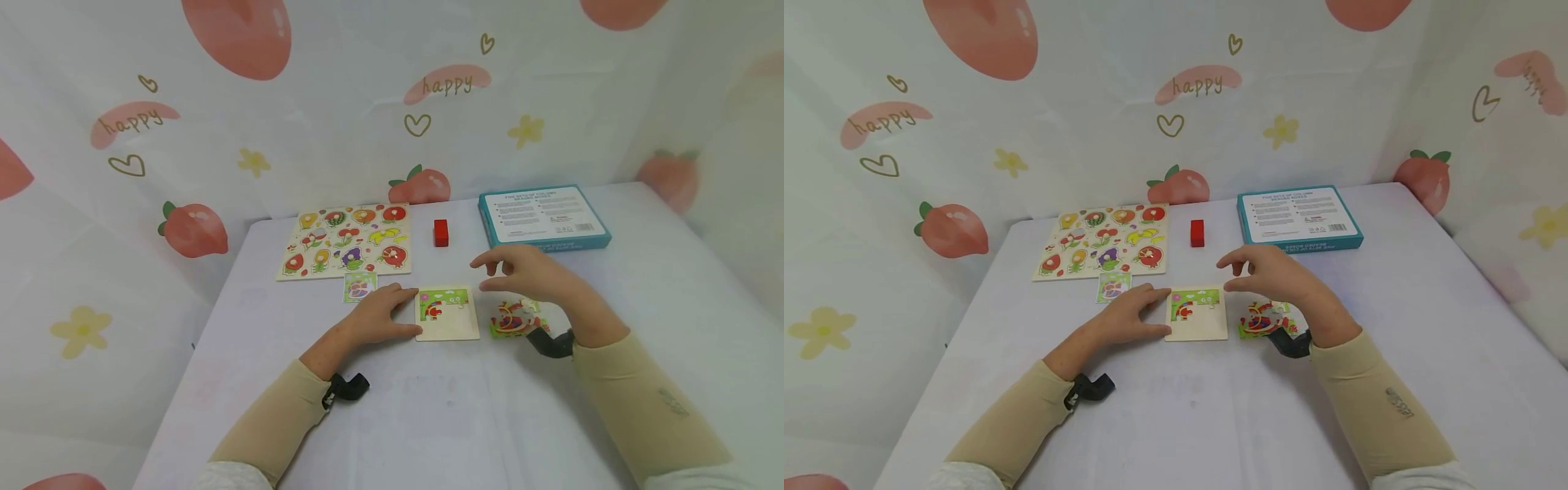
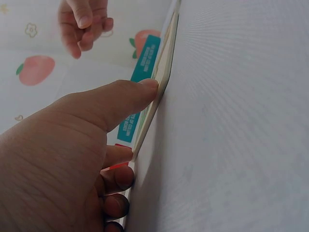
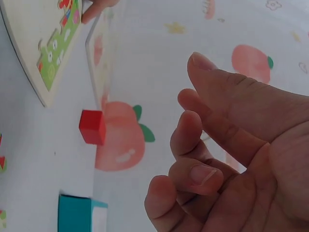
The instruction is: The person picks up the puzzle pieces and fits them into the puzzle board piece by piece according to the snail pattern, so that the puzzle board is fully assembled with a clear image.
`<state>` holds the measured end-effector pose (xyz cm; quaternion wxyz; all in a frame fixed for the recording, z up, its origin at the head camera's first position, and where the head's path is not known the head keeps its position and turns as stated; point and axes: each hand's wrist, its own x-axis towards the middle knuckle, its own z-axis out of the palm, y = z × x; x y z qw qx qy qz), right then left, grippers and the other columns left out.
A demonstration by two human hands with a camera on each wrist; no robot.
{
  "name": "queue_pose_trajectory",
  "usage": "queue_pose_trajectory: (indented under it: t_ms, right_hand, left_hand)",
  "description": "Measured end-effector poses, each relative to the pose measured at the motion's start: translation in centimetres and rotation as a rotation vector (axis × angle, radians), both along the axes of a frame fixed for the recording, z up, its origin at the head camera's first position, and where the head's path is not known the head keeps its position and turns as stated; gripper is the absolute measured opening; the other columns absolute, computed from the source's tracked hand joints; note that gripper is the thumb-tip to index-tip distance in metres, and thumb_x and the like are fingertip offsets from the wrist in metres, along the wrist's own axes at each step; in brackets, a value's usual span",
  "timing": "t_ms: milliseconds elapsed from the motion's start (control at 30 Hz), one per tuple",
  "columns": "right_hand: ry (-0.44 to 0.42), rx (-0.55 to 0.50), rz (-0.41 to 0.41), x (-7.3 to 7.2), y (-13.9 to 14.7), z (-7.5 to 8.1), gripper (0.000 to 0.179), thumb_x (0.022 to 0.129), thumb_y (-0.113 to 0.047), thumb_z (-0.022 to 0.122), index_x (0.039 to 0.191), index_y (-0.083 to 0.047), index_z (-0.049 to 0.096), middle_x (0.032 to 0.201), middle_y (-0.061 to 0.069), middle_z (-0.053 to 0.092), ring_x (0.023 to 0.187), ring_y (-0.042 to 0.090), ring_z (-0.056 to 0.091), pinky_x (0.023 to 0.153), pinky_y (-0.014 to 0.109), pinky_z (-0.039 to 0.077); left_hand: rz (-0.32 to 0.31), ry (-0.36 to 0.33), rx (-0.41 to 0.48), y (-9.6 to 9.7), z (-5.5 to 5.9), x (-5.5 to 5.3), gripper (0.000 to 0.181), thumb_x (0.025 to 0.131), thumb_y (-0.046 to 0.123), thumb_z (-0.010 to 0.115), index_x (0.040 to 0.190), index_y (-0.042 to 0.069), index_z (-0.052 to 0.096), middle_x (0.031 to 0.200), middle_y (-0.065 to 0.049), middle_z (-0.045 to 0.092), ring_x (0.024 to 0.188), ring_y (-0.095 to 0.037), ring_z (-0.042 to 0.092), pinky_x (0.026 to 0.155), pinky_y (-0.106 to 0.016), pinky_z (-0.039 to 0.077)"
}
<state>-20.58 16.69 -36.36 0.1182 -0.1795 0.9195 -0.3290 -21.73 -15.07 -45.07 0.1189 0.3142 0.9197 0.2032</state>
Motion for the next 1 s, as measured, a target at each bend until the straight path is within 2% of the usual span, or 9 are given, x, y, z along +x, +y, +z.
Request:
queue_pose_trajectory:
  t_ms: [167,500,1000]
  right_hand:
    - [-0.023,0.000,-0.033,0.0,1.1,0.3,0.041,0.091,-0.023,0.080,0.130,-0.013,0.071,0.105,0.006,0.060,0.093,0.027,0.051,0.068,0.035,0.047]
    - [-0.051,0.008,-0.043,-0.7,3.1,0.2,0.039,0.091,-0.026,0.080,0.126,-0.010,0.071,0.100,0.006,0.059,0.087,0.025,0.052,0.068,0.035,0.045]
    - [-0.132,0.005,-0.023,-1.9,5.2,-1.6,0.026,0.093,-0.016,0.076,0.117,-0.006,0.073,0.093,0.007,0.056,0.090,0.026,0.051,0.072,0.038,0.042]
  left_hand:
    - [0.005,-0.008,-0.002,0.1,0.0,0.0,0.077,0.089,0.051,0.075,0.153,0.017,0.050,0.100,0.005,0.051,0.093,-0.014,0.048,0.079,-0.033,0.042]
    - [0.003,0.003,0.000,0.0,-0.1,0.0,0.077,0.089,0.051,0.075,0.153,0.017,0.050,0.098,0.004,0.050,0.091,-0.013,0.048,0.077,-0.033,0.041]
    - [0.008,0.000,0.007,0.0,0.1,0.1,0.077,0.089,0.051,0.076,0.152,0.016,0.051,0.099,0.004,0.050,0.091,-0.014,0.048,0.077,-0.033,0.041]
